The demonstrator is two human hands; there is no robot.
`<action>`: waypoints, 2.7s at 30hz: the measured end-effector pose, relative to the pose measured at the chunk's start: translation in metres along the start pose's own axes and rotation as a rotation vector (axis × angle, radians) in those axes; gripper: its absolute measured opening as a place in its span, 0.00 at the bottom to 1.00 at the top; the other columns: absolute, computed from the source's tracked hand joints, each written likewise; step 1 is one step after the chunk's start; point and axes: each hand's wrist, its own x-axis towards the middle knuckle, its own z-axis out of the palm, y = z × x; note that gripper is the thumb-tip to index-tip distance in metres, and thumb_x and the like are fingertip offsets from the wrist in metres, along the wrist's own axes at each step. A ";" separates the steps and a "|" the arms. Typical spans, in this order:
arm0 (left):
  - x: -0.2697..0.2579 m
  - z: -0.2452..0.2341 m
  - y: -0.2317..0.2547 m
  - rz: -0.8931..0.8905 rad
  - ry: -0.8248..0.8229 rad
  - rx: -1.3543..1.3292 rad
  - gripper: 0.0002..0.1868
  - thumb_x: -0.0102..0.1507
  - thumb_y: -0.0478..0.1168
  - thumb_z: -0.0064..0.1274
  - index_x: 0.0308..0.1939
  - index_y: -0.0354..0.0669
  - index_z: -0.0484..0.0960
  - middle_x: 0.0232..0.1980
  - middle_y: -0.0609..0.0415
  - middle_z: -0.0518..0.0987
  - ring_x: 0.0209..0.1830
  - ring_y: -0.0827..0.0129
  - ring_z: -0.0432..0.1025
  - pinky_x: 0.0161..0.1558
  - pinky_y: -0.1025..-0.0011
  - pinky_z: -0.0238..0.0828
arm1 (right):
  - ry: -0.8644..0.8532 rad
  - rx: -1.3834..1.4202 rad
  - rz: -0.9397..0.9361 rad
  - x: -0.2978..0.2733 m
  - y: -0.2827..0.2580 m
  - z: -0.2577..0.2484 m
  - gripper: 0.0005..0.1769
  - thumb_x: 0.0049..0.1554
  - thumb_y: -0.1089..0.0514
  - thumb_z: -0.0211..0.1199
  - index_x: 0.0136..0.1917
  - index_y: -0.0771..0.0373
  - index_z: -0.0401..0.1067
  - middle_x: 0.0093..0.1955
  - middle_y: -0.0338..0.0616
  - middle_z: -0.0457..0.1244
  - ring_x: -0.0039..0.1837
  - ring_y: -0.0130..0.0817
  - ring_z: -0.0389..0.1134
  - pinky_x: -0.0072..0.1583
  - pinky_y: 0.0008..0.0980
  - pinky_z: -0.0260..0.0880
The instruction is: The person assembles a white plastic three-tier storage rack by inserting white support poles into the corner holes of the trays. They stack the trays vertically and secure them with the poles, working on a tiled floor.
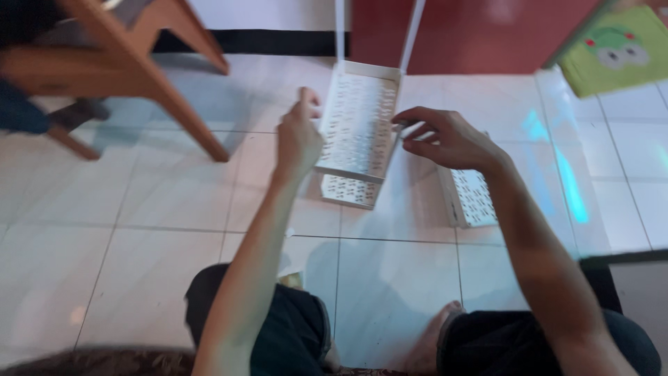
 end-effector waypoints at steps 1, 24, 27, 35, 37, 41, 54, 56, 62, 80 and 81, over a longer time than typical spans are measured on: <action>-0.001 0.003 -0.002 0.040 0.031 -0.012 0.18 0.59 0.26 0.50 0.48 0.46 0.66 0.41 0.43 0.83 0.43 0.44 0.79 0.40 0.50 0.73 | 0.001 -0.039 0.023 0.001 -0.011 0.005 0.23 0.56 0.62 0.65 0.65 0.62 0.71 0.60 0.44 0.69 0.56 0.37 0.74 0.53 0.38 0.77; -0.077 0.138 -0.013 -0.091 -0.744 0.448 0.39 0.60 0.63 0.55 0.73 0.62 0.65 0.76 0.39 0.58 0.75 0.39 0.52 0.74 0.40 0.35 | 0.569 0.177 -0.004 0.018 0.029 0.108 0.13 0.70 0.58 0.46 0.50 0.67 0.68 0.40 0.42 0.68 0.47 0.30 0.72 0.51 0.32 0.71; -0.081 0.164 -0.025 -0.152 -0.755 0.520 0.30 0.61 0.70 0.50 0.64 0.71 0.80 0.81 0.45 0.58 0.79 0.44 0.54 0.78 0.38 0.34 | 0.735 0.456 -0.145 0.034 0.024 0.130 0.13 0.71 0.56 0.47 0.47 0.67 0.63 0.41 0.38 0.61 0.43 0.27 0.64 0.48 0.30 0.69; -0.078 0.209 -0.056 -0.153 -0.697 0.610 0.31 0.60 0.67 0.54 0.64 0.66 0.80 0.80 0.49 0.57 0.76 0.34 0.52 0.72 0.33 0.33 | 1.044 0.621 0.051 0.070 0.034 0.153 0.27 0.68 0.51 0.57 0.29 0.62 0.59 0.26 0.31 0.49 0.32 0.20 0.46 0.34 0.32 0.44; -0.080 0.205 -0.054 -0.149 -0.720 0.606 0.30 0.60 0.69 0.53 0.62 0.66 0.82 0.81 0.49 0.57 0.77 0.34 0.51 0.73 0.32 0.34 | 1.037 0.656 0.041 0.078 0.042 0.152 0.30 0.67 0.51 0.58 0.26 0.60 0.57 0.23 0.30 0.48 0.30 0.19 0.43 0.33 0.33 0.40; -0.076 0.190 -0.041 -0.140 -0.745 0.576 0.32 0.58 0.73 0.51 0.61 0.70 0.83 0.79 0.48 0.62 0.77 0.34 0.54 0.73 0.31 0.39 | 0.917 0.690 -0.064 0.084 0.059 0.144 0.30 0.66 0.54 0.59 0.24 0.58 0.56 0.22 0.29 0.48 0.27 0.20 0.42 0.31 0.33 0.38; -0.072 0.191 -0.039 -0.149 -0.762 0.565 0.33 0.58 0.74 0.50 0.62 0.70 0.80 0.80 0.46 0.56 0.78 0.31 0.47 0.71 0.30 0.35 | 0.816 0.210 -0.147 0.047 0.040 0.117 0.17 0.66 0.53 0.63 0.38 0.65 0.70 0.36 0.37 0.63 0.34 0.25 0.60 0.38 0.26 0.60; -0.073 0.191 -0.039 -0.143 -0.778 0.583 0.33 0.59 0.74 0.50 0.61 0.69 0.82 0.81 0.47 0.56 0.79 0.32 0.47 0.72 0.30 0.35 | 0.891 0.102 -0.140 0.036 0.029 0.118 0.12 0.61 0.56 0.68 0.41 0.66 0.72 0.39 0.41 0.63 0.37 0.28 0.64 0.39 0.27 0.66; -0.074 0.191 -0.036 -0.144 -0.774 0.597 0.32 0.59 0.74 0.49 0.61 0.71 0.82 0.81 0.47 0.56 0.79 0.33 0.47 0.73 0.32 0.33 | 1.016 0.076 -0.029 0.015 0.011 0.117 0.15 0.50 0.62 0.77 0.43 0.68 0.71 0.38 0.45 0.67 0.37 0.32 0.72 0.41 0.28 0.72; -0.076 0.190 -0.040 -0.134 -0.762 0.590 0.31 0.59 0.73 0.49 0.61 0.71 0.82 0.81 0.45 0.57 0.79 0.33 0.48 0.73 0.32 0.35 | 0.707 0.245 -0.113 0.009 0.028 0.097 0.06 0.56 0.70 0.68 0.49 0.70 0.78 0.43 0.48 0.73 0.48 0.31 0.77 0.52 0.26 0.77; -0.076 0.189 -0.040 -0.136 -0.770 0.596 0.31 0.60 0.73 0.49 0.60 0.71 0.83 0.81 0.45 0.57 0.79 0.33 0.48 0.73 0.32 0.35 | 0.673 0.262 -0.125 0.009 0.026 0.096 0.07 0.57 0.70 0.67 0.50 0.70 0.78 0.44 0.49 0.74 0.50 0.32 0.77 0.53 0.27 0.78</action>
